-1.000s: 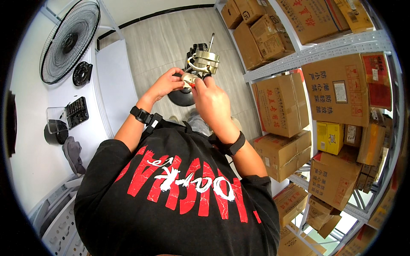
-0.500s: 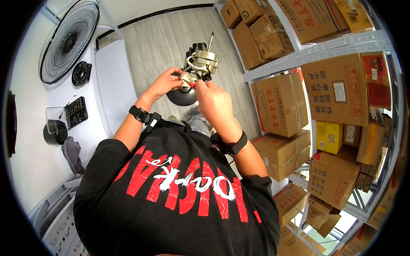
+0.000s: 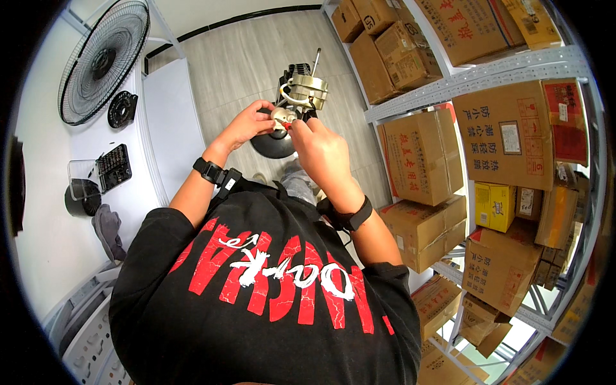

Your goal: The person uses a screwdriver to disassemble a small electrical component, likely a fan motor or switch, held in a stand. They remove a white plastic part, manipulate internal wires, and attempt to reassemble the unit.

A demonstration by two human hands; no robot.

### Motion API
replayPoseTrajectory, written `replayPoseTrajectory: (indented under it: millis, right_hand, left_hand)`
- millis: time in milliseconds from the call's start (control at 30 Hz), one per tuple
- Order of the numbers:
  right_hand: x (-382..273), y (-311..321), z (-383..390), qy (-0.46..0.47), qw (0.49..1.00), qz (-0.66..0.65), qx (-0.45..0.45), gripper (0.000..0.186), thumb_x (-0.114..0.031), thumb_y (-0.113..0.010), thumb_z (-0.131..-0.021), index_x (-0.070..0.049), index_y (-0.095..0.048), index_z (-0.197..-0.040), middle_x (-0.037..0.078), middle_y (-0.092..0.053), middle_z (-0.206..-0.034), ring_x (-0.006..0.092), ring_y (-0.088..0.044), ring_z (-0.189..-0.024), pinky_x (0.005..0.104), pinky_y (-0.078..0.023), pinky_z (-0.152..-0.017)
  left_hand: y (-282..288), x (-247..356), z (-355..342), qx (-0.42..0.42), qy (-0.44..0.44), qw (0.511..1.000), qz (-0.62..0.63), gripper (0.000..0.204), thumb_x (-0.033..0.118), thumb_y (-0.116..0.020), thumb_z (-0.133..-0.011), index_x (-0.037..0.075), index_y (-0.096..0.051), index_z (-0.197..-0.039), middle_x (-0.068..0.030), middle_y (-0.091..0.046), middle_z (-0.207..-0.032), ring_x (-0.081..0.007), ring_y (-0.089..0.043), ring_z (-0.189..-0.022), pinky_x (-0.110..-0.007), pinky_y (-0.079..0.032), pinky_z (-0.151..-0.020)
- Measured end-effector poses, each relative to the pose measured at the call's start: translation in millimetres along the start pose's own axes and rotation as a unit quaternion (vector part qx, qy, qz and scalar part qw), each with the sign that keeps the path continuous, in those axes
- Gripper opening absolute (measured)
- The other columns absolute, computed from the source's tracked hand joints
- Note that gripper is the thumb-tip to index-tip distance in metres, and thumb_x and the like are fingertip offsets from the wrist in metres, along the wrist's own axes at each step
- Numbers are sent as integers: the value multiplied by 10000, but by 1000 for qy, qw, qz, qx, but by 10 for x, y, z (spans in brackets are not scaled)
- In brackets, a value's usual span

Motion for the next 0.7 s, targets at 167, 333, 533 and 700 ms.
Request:
replayPoseTrajectory:
  millis: [167,333,533,700]
  right_hand:
    - [-56,76,-27,12,997,-58,44,164,-53,-661,-825,-74,-636,-986,115,-578,-917,333,-624,-730,428,-490,-594]
    - [-27,44,-41,97,991,-86,30,187,-65,-665,-815,-72,-618,-996,101,-564,-939,321,-628,-785,425,-509,-612]
    - [61,-7,-26,11,1000,-14,2,169,-114,-693,-843,-85,-637,-1000,100,-572,-923,326,-627,-734,421,-491,-595]
    - [-30,81,-71,48,992,-106,52,219,-104,-678,-815,-71,-606,-1019,116,-554,-952,321,-632,-697,431,-510,-574]
  left_hand:
    - [18,-35,-31,-9,-8,1000,1,337,20,-626,-906,36,-469,-1204,-80,-690,-954,-89,-610,-798,-230,-493,-674]
    - [-5,-14,-13,-11,-1,1000,8,324,22,-618,-915,36,-464,-1200,-93,-685,-978,-103,-623,-835,-232,-512,-717]
    - [-24,-10,-4,-15,6,1000,12,317,20,-610,-922,34,-456,-1198,-104,-676,-1005,-114,-630,-868,-234,-523,-741]
    - [4,-41,-39,-23,2,1000,15,316,19,-610,-921,30,-455,-1197,-106,-675,-1009,-116,-632,-876,-233,-525,-741]
Point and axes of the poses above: each hand's wrist, its own z-axis away from the middle knuckle, its own y-axis out of the back of the hand, x = y × z, the point moved 4 cm from there along -z, towards the middle knuckle
